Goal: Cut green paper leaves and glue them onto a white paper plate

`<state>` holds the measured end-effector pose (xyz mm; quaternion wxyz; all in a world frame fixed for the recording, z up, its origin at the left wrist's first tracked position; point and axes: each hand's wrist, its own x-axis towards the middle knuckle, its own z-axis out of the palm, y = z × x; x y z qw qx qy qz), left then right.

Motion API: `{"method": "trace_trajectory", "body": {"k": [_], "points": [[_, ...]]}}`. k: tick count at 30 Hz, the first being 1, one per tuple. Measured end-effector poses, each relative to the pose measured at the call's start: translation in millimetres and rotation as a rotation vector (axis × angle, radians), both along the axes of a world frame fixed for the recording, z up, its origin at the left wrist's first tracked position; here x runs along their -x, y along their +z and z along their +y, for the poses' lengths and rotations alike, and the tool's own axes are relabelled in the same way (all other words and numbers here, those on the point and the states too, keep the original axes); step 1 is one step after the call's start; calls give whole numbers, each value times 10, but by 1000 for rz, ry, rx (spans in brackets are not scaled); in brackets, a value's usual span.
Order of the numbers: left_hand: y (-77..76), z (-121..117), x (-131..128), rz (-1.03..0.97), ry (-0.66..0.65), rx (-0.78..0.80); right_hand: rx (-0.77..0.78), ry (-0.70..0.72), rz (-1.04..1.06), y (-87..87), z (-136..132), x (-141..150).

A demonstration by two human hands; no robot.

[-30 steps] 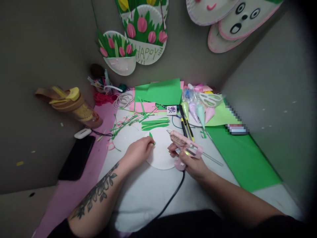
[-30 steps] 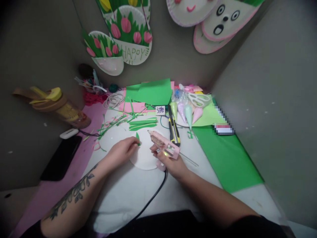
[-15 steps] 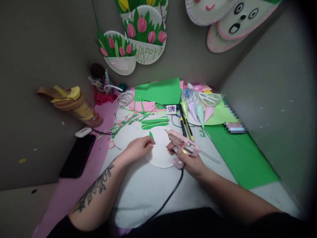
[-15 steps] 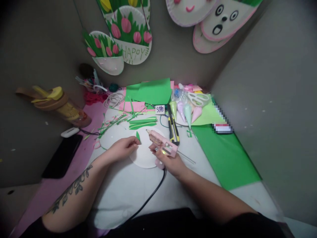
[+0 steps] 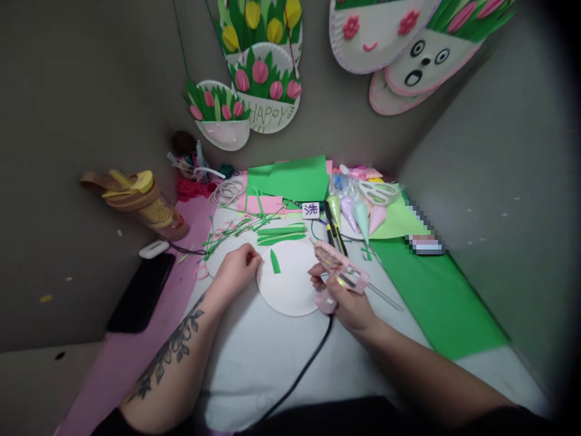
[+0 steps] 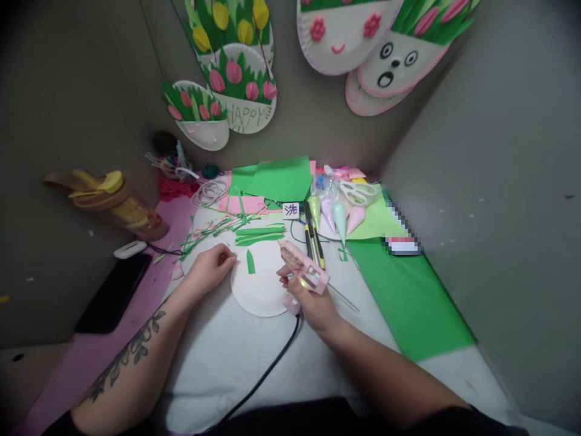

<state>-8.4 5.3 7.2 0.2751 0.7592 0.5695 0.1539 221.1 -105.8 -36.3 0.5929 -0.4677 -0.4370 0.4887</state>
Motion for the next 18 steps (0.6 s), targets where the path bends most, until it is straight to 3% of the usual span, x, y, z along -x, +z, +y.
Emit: {"method": "trace_trajectory", "body": {"k": [4,10,12,18], "points": [[59,33,16,83,-56,61,10,-41,-6,15,4,-26],[250,240,-172,236,-92,-178,47,-25,-68,43,23,-64],[240,336,-304,250,-153,-226,60,-30,-91,60,33,-82],[68,508,-547,359,-204,-158,131,-57,-112,77,43,-144]]}}
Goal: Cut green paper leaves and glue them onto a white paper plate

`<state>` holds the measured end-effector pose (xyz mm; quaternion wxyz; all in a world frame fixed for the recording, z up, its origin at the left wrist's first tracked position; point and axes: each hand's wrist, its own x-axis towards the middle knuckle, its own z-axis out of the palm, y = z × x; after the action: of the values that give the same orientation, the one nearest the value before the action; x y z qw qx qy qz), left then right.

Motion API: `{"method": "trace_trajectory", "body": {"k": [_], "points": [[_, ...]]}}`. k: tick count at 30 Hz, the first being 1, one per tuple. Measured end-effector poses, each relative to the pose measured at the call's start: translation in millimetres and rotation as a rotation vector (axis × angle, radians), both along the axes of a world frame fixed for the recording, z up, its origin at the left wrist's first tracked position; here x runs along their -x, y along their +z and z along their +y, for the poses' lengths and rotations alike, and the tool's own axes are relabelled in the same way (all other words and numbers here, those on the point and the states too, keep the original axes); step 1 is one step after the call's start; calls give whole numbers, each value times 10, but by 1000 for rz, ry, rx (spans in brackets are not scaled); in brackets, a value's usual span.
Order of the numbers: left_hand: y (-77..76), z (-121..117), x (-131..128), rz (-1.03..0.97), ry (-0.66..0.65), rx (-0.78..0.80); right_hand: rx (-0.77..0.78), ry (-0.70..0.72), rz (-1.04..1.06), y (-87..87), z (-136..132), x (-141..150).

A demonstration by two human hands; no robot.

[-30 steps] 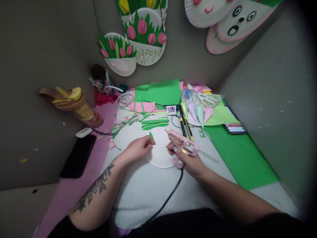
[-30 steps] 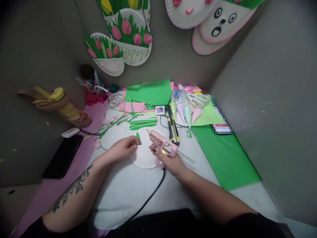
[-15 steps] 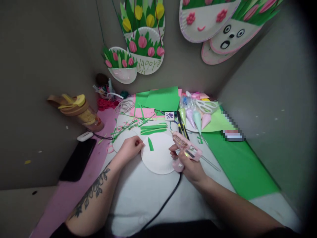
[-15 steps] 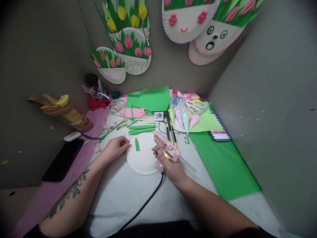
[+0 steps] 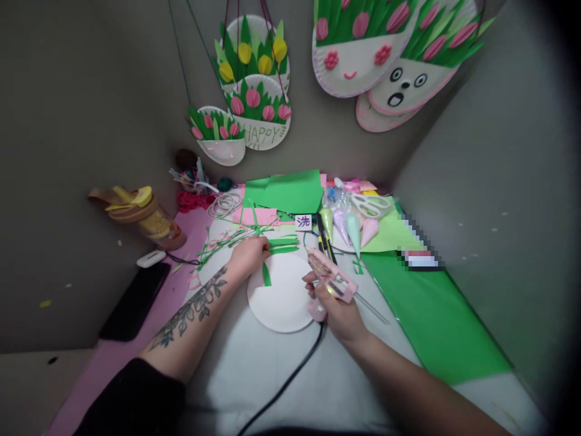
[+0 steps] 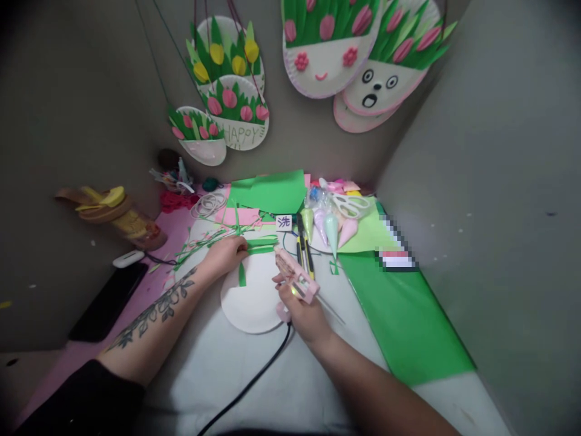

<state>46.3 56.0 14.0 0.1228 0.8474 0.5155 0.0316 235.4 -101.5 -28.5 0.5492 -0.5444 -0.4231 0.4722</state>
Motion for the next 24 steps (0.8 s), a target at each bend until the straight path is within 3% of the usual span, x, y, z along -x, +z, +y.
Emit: {"method": "trace_trajectory", "body": {"k": [7,12,14,18,20,24], "points": [[-3,46,7,-80,7,-42,16,5,5,-10,-3,-18],[90,14,55,-464,144,-107,-11,-14,-3,-3,1,-24],[120,-55,100,-718,250,-2,-31,-14,2,8,-2,-24],[160,-281,229,-1136,343,377,-50,21,12,33,-28,-3],[160,-382,300,-1201,383,492,-49,47,18,35,-46,18],[81,-507,375,-1222,478,569,-39,89,37,17,-72,76]]}}
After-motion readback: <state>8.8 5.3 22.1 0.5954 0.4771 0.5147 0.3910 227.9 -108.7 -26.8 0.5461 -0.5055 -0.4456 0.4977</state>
